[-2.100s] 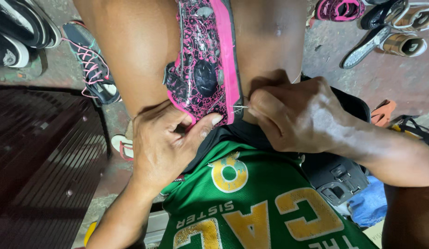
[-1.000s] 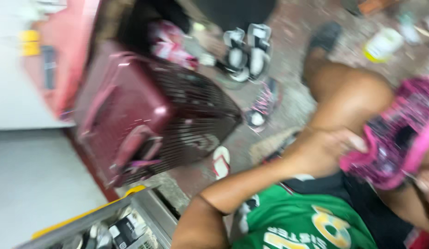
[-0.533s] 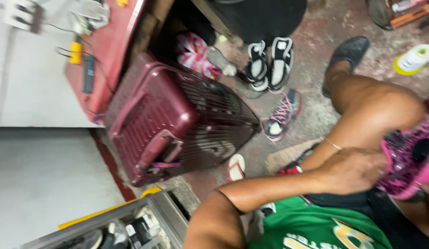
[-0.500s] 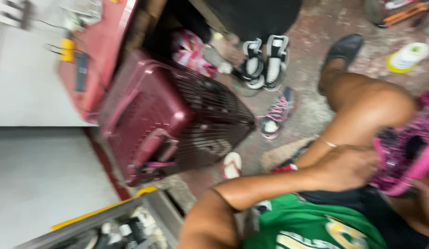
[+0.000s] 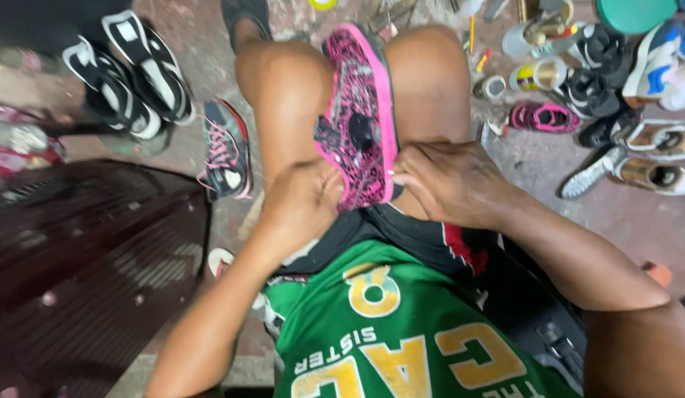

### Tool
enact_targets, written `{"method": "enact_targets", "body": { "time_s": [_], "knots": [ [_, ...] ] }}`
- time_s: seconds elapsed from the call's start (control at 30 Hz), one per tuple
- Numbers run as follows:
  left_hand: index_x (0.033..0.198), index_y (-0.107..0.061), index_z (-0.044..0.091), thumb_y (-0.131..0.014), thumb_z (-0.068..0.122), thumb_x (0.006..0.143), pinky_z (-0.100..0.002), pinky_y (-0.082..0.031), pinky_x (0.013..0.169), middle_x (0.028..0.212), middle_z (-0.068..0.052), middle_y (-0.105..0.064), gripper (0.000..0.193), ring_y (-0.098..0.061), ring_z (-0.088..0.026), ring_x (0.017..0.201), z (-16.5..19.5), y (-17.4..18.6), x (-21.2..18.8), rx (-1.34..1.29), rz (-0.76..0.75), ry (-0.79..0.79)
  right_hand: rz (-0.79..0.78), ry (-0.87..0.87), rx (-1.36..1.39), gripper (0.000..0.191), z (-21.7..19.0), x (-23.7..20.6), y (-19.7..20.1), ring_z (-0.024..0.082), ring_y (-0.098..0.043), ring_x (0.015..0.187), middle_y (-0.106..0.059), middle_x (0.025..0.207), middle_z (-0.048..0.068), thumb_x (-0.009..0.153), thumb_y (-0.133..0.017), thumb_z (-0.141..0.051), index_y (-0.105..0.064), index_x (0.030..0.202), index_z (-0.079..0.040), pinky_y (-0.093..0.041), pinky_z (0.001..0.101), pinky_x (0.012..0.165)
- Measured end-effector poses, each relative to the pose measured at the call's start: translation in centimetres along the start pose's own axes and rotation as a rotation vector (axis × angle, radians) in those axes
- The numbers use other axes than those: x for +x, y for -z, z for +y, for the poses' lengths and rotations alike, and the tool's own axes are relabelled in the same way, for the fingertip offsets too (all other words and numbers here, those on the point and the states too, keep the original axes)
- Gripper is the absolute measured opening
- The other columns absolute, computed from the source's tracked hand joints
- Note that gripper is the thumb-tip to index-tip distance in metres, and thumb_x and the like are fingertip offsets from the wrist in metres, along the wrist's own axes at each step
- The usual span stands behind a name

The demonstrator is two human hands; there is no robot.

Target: The person sits on the floor and sews a pink and black shoe using a needle and white thread. They repeatedly insert the needle through the shoe's upper and pull the thread to secure stitches.

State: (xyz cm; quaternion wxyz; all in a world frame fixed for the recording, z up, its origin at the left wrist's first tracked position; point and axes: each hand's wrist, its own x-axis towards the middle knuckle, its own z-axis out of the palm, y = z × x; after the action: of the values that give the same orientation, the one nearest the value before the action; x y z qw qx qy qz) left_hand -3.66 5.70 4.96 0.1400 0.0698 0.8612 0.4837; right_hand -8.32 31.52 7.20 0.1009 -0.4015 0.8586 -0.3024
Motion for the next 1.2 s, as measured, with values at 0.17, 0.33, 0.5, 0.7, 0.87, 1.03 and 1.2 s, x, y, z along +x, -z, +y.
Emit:
{"method": "enact_targets", "body": {
  "time_s": [0.17, 0.33, 0.5, 0.7, 0.87, 1.03, 1.2],
  "knots": [
    [0.081, -0.06, 0.0, -0.067, 0.013, 0.088, -0.047, -0.051, 0.062, 0.07, -0.021, -0.063, 0.016, -0.065, -0.038, 0.061, 0.6, 0.5, 0.9, -0.059, -0.158, 0.223, -0.025, -0.071, -0.038, 0.018, -1.2, -0.1, -0.3, 0.034, -0.068, 0.084, -0.066, 0.091, 0.012, 0.095, -0.071, -0.015, -0.057, 0.1, -0.003, -0.052, 0.0444, 0.07],
    [0.081, -0.063, 0.001, -0.069, 0.011, 0.092, -0.048, -0.048, 0.063, 0.072, -0.021, -0.062, 0.016, -0.062, -0.04, 0.065, 0.7, 0.5, 0.7, 0.061, -0.102, 0.035, -0.037, -0.122, -0.166, 0.015, -3.0, 0.0, 0.2, 0.033, -0.067, 0.087, -0.064, 0.093, 0.014, 0.096, -0.066, -0.011, -0.055, 0.101, -0.003, -0.053, 0.0437, 0.073],
    [0.089, -0.064, 0.0, -0.068, 0.008, 0.09, -0.045, -0.049, 0.06, 0.069, -0.018, -0.063, 0.009, -0.064, -0.035, 0.06, 1.3, 0.7, 1.2, -0.019, -0.138, 0.045, -0.069, -0.061, -0.145, 0.023, -2.4, 0.6, 1.7, 0.035, -0.065, 0.092, -0.064, 0.098, 0.015, 0.095, -0.066, -0.018, -0.053, 0.104, -0.001, -0.052, 0.0439, 0.076],
    [0.088, -0.067, 0.005, -0.067, 0.012, 0.093, -0.04, -0.049, 0.056, 0.065, -0.011, -0.066, 0.008, -0.065, -0.026, 0.053, 1.9, 0.4, 1.6, -0.088, -0.169, 0.124, -0.169, -0.122, -0.168, 0.03, -0.7, 0.2, 2.3, 0.029, -0.067, 0.082, -0.064, 0.089, 0.011, 0.093, -0.071, -0.029, -0.056, 0.101, -0.004, -0.05, 0.0403, 0.065],
    [0.083, -0.065, 0.001, -0.07, 0.011, 0.093, -0.04, -0.047, 0.058, 0.064, -0.015, -0.061, 0.015, -0.062, -0.026, 0.056, 0.9, -0.5, 1.1, -0.025, -0.067, 0.014, -0.023, -0.081, -0.406, 0.047, 0.2, -0.9, 1.6, 0.023, -0.062, 0.06, -0.06, 0.071, 0.007, 0.092, -0.072, -0.052, -0.064, 0.094, -0.006, -0.046, 0.0353, 0.051],
    [0.088, -0.066, 0.001, -0.067, 0.007, 0.095, -0.033, -0.047, 0.056, 0.07, -0.011, -0.062, 0.009, -0.063, -0.022, 0.055, 1.0, -0.7, 0.5, -0.172, -0.007, 0.148, 0.128, -0.143, -0.502, 0.065, 2.0, -1.4, 1.6, 0.02, -0.054, 0.046, -0.051, 0.055, 0.002, 0.081, -0.074, -0.073, -0.058, 0.069, -0.011, -0.039, 0.0363, 0.043],
    [0.114, -0.07, 0.005, -0.074, 0.004, 0.103, -0.028, -0.051, 0.069, 0.114, -0.008, -0.065, 0.012, -0.064, -0.023, 0.085, 3.5, -0.7, -2.1, 0.06, 0.461, -0.133, 0.133, -0.221, -0.482, 0.052, 2.2, -3.5, 3.4, 0.022, -0.054, 0.052, -0.051, 0.061, 0.004, 0.093, -0.084, -0.051, -0.062, 0.078, -0.007, -0.038, 0.0357, 0.048]
  ]
}}
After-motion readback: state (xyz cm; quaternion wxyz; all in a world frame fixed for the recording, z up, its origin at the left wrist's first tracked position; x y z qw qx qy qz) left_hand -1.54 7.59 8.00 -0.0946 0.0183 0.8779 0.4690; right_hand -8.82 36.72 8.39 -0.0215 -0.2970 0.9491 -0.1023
